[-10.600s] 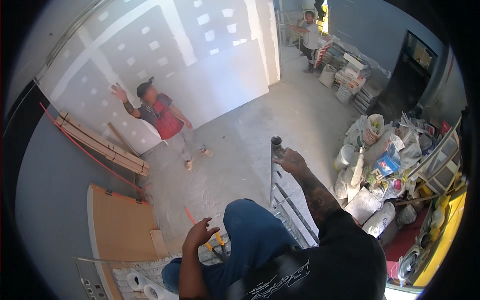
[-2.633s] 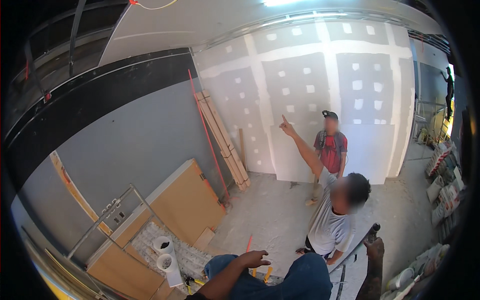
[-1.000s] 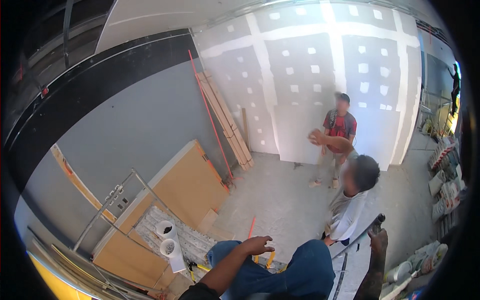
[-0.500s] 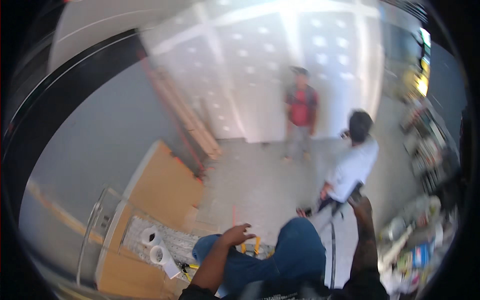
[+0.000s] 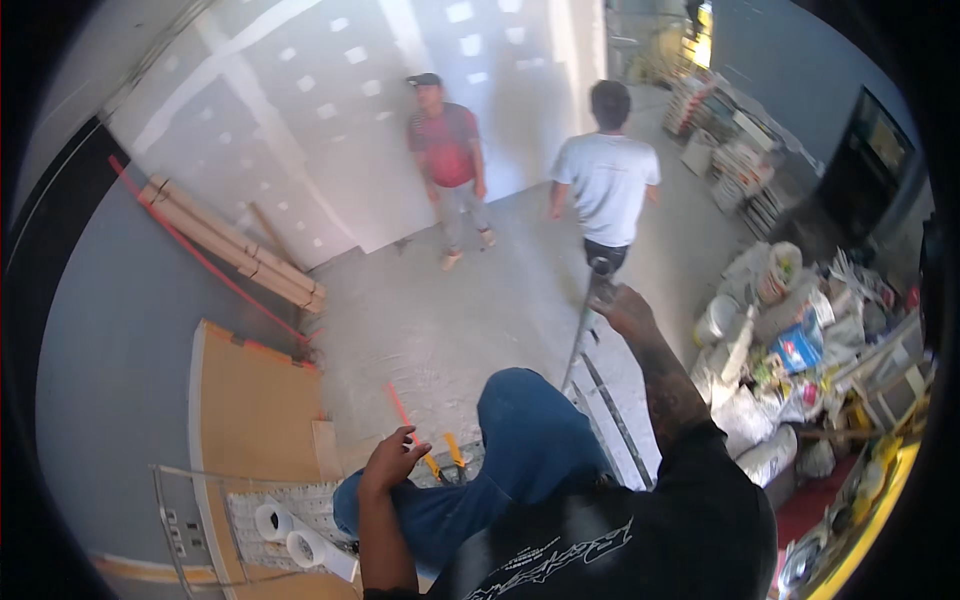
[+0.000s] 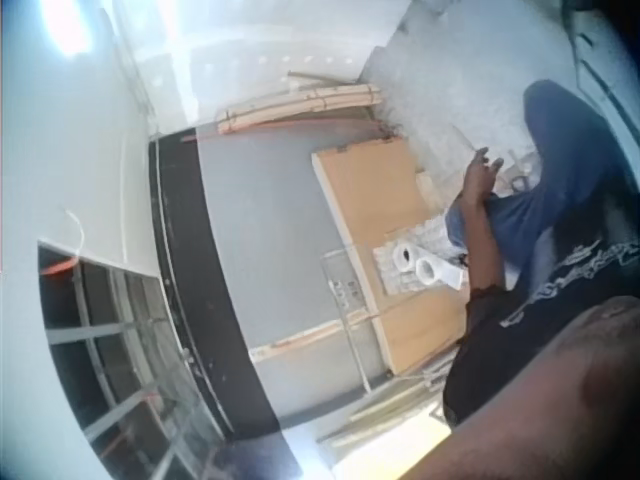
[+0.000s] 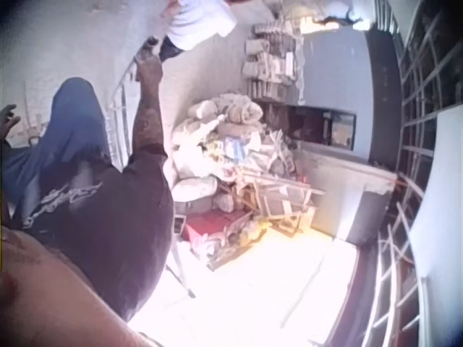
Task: The person is measuring and pulling electrical wiring/conduit from the ceiling while on a ladder.
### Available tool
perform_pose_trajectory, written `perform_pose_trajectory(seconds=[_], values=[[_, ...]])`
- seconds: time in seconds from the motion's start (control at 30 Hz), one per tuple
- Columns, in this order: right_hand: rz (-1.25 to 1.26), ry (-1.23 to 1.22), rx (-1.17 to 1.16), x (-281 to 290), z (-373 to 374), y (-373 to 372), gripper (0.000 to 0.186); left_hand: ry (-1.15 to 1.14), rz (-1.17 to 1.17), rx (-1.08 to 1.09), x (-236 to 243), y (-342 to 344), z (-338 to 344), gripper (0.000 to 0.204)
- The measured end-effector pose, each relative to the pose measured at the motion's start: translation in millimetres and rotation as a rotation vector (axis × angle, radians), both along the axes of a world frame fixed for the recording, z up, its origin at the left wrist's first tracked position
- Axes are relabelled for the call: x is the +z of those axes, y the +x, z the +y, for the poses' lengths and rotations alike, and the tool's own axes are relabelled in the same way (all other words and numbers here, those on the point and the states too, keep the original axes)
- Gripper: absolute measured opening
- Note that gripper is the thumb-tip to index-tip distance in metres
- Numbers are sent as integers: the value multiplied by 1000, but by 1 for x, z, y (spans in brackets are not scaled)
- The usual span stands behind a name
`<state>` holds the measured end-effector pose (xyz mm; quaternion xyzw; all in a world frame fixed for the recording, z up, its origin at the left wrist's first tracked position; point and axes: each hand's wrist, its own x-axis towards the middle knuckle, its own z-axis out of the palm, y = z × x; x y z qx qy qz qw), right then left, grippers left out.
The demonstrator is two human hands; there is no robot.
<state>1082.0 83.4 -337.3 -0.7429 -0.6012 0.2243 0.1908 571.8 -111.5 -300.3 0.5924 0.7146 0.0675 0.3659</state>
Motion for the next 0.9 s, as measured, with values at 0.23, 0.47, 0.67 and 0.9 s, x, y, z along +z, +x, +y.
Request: perform_pose_trajectory(seconds=[0.23, 0.47, 0.67, 0.9], values=[[285, 286, 132, -21, 3, -35, 56, 17, 45, 14, -2, -36, -21, 69], [167, 181, 89, -97, 34, 0, 46, 340, 128, 47, 69, -51, -83, 59], [82, 273, 119, -4, 1, -50, 44, 312, 213, -172, 65, -107, -144, 44], [46, 339, 303, 52, 31, -162, 42, 484, 62, -280, 63, -132, -153, 31]])
